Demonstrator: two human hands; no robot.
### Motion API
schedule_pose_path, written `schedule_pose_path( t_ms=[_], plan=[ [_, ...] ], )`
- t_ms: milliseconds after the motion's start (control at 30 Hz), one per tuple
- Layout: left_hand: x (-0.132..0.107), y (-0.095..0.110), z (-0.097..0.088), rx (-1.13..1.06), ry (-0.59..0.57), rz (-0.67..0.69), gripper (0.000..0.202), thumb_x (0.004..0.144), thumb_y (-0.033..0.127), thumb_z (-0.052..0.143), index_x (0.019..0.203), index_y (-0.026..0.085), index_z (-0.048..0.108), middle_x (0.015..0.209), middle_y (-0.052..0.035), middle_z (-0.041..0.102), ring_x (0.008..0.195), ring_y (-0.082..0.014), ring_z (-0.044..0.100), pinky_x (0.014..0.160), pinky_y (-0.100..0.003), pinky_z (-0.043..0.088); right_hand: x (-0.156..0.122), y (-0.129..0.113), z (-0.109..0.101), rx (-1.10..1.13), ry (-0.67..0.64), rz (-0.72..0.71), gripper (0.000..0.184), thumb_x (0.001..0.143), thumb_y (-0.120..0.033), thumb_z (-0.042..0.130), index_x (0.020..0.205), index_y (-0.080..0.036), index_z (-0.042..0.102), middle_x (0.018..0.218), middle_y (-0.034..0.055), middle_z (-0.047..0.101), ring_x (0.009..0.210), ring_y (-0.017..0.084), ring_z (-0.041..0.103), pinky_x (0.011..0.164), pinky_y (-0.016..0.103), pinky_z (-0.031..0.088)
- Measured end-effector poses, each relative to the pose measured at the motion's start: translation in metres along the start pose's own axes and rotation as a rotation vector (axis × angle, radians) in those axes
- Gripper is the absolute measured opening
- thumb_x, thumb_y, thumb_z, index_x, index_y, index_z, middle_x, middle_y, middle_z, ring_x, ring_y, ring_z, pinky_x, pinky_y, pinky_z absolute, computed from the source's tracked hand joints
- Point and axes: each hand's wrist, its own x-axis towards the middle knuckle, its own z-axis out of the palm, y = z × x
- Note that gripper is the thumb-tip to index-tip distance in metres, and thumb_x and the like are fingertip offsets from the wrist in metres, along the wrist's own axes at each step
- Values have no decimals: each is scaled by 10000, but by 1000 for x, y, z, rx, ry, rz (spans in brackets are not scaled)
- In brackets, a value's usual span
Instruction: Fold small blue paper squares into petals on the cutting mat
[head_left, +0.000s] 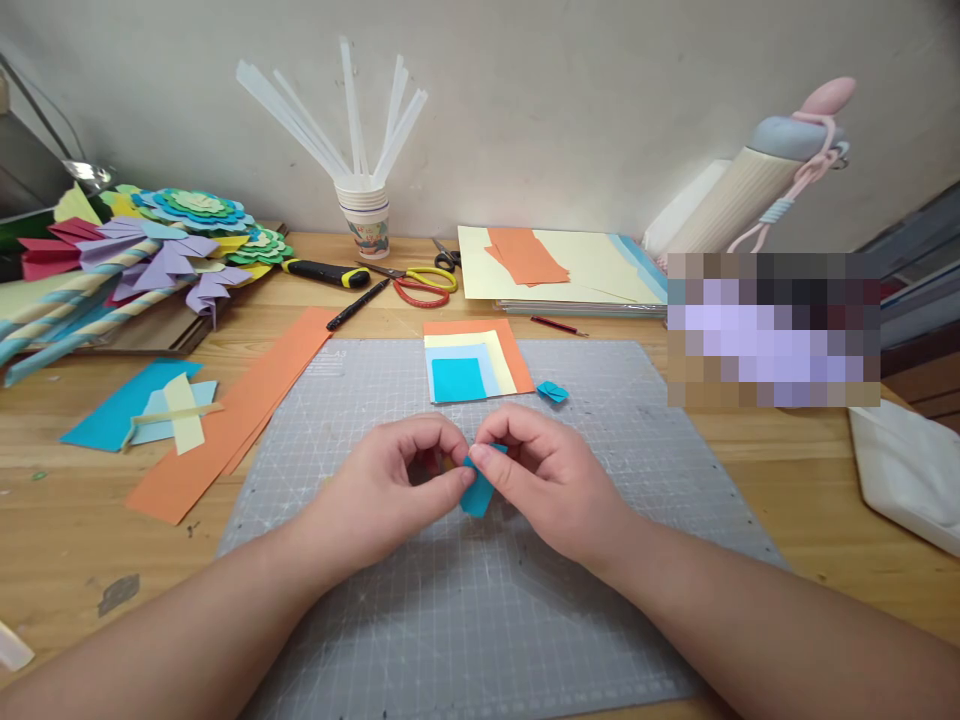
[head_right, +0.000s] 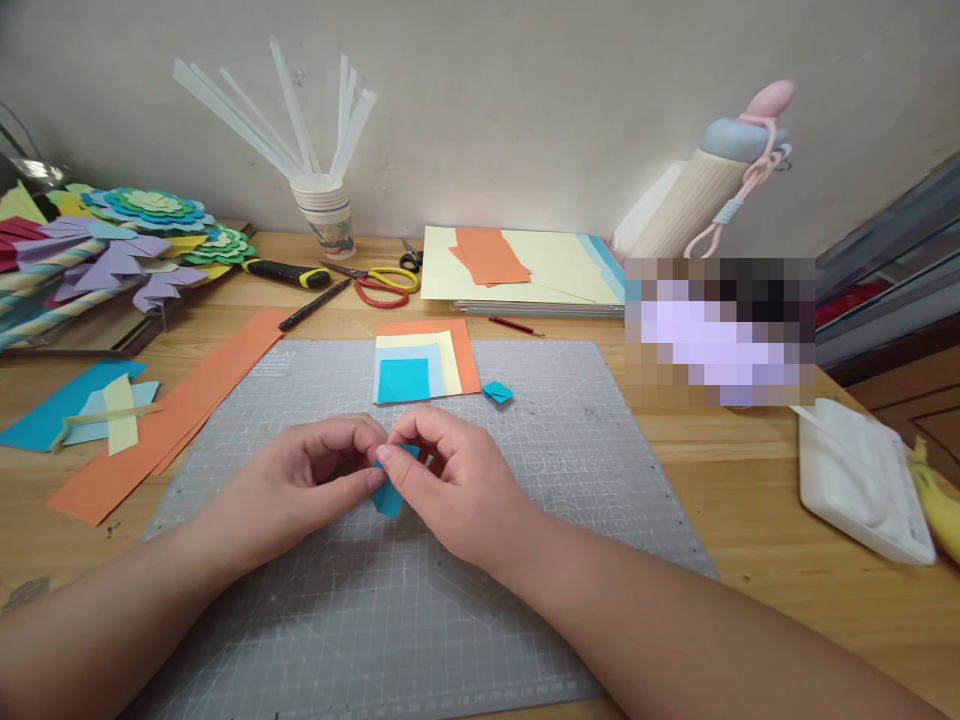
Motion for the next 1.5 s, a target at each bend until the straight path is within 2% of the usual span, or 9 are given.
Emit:
schedule_pose_path(
  t_ms=[367, 567, 767, 933, 1100, 1200, 1367, 1500],
  plan=[
    [1, 1, 1, 28, 1, -29, 118, 797, 273, 601, 731, 176, 611, 771, -23, 616, 757, -181, 562, 716, -320, 451, 0, 0, 0, 15, -8, 5, 152, 861, -293, 571, 743, -205, 532, 684, -26, 506, 583, 107, 457, 515, 232, 382],
    [-1, 2, -2, -124, 5, -54, 121, 802, 245, 615, 698, 191, 582, 733, 12, 610, 737, -150, 563, 708, -282, 441, 0, -1, -1, 174, 24, 34, 202, 920, -396, 478, 842, -217, 527, 721, -23, 544, 545, 95, 476, 506, 229, 404],
    [0, 8, -3, -209, 93, -32, 133, 786, 234, 635, 669, 183, 595, 716, 32, 584, 710, -118, 537, 699, -238, 435, -2, -3, -1, 154, -54, 90, 206, 913, -390, 484, 836, -205, 533, 702, -12, 544, 603, 118, 496, 522, 238, 393],
    [0, 12, -3, -206, 169, -36, 127, 748, 223, 661, 650, 180, 594, 715, 29, 569, 719, -124, 518, 689, -234, 421, -4, -2, 2, 87, -145, 54, 178, 880, -330, 548, 766, -196, 516, 688, -28, 468, 626, 117, 457, 566, 248, 386],
    [0, 7, -2, -251, 116, -105, 158, 775, 302, 673, 683, 182, 627, 724, 16, 620, 719, -139, 548, 711, -256, 433, -4, 1, 3, 67, -113, 113, 134, 875, -281, 527, 786, -184, 554, 691, -19, 499, 619, 121, 473, 567, 259, 387],
    [1, 4, -2, -270, 131, -104, 167, 796, 334, 653, 718, 189, 634, 741, 20, 623, 729, -136, 547, 730, -254, 428, -2, 1, 2, 102, -75, 156, 141, 872, -279, 523, 770, -185, 550, 677, -23, 496, 601, 116, 482, 530, 244, 366],
    [1, 8, 0, -159, 117, -122, 166, 787, 280, 647, 672, 178, 585, 711, 33, 568, 704, -123, 502, 681, -236, 389, -1, -2, 2, 159, -70, 148, 121, 859, -276, 540, 784, -185, 565, 677, -29, 490, 610, 108, 475, 523, 230, 360],
    [0, 10, 0, -142, 79, -104, 152, 806, 267, 624, 687, 176, 598, 721, 29, 595, 713, -126, 520, 689, -239, 398, -1, 0, 2, 186, -39, 173, 121, 848, -257, 551, 748, -188, 554, 653, -38, 496, 595, 102, 472, 530, 229, 381]
  ],
)
